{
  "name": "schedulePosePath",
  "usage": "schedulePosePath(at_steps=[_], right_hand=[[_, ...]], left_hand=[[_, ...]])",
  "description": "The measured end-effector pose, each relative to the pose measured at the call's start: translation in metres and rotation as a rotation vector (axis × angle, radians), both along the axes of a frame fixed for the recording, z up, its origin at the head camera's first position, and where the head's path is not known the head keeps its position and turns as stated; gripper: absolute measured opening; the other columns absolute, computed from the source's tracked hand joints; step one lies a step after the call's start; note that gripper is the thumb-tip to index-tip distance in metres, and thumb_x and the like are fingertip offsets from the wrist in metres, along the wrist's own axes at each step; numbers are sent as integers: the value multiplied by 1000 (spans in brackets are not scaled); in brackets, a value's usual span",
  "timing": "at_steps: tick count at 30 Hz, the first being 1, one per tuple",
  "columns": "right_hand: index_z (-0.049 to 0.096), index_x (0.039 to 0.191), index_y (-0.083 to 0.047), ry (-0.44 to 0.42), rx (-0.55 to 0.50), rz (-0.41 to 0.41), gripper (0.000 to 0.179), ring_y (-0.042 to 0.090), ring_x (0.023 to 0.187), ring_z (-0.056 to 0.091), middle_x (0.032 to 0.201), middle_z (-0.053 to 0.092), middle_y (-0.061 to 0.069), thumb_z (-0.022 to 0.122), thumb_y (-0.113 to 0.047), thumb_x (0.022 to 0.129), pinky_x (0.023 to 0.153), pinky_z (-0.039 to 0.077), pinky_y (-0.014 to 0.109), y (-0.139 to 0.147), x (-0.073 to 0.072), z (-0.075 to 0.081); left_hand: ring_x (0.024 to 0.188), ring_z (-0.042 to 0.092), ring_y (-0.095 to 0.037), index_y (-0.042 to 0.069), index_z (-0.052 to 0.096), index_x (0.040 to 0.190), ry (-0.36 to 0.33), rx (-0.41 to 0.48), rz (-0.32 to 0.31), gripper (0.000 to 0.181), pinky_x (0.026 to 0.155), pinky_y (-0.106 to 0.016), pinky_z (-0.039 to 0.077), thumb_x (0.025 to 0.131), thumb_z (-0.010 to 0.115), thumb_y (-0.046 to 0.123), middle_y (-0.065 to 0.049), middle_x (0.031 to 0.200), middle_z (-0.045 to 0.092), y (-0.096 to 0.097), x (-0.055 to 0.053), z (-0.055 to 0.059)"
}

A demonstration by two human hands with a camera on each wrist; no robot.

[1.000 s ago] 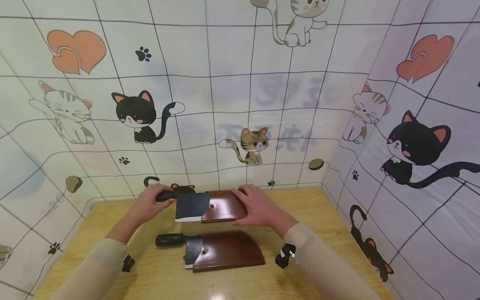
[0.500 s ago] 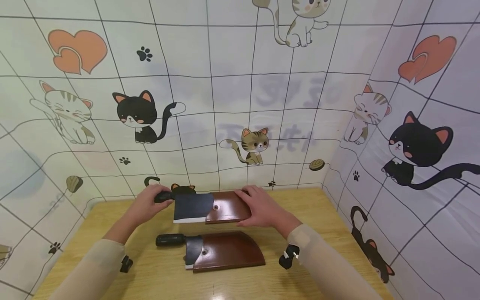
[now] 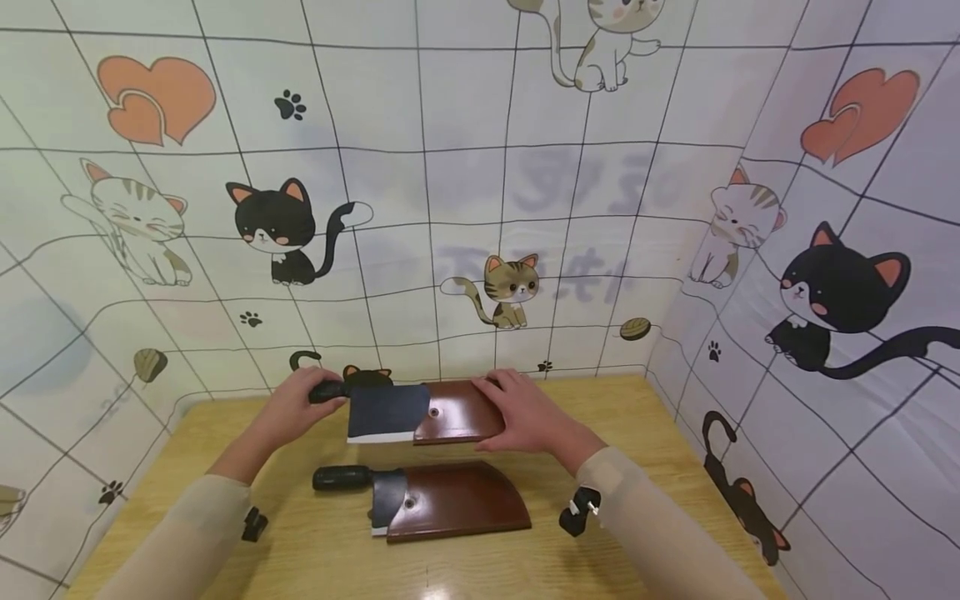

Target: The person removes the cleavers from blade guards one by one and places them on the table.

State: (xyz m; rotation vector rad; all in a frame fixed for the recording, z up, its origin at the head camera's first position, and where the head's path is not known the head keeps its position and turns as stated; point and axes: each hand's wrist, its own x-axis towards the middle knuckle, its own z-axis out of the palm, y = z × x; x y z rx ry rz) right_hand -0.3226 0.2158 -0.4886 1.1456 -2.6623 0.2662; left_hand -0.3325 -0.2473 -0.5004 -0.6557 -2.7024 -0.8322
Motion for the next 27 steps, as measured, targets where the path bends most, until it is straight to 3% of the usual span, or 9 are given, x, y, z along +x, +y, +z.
schedulePosePath(at_steps=[17,27], right_hand=[[46,168,-11,-5,-16,-1,117,35,143,51,155,52,14,94,-68,78,117,44,58,5,-3,0],[43,167,-4,-97,-12,-72,122,39,151,45,163,48,18,97,-64,76,122,39,59,4,0,5]], left_hand=[[113,63,-36,9,74,124,18,13,-8,30,91,-59,55,101,85,25,-11,121,71,1,-1,3],[108,61,-31,11,73,125,-19,17,11,29,89,-54,55,102,84,24,-8,117,68,-2,0,3]])
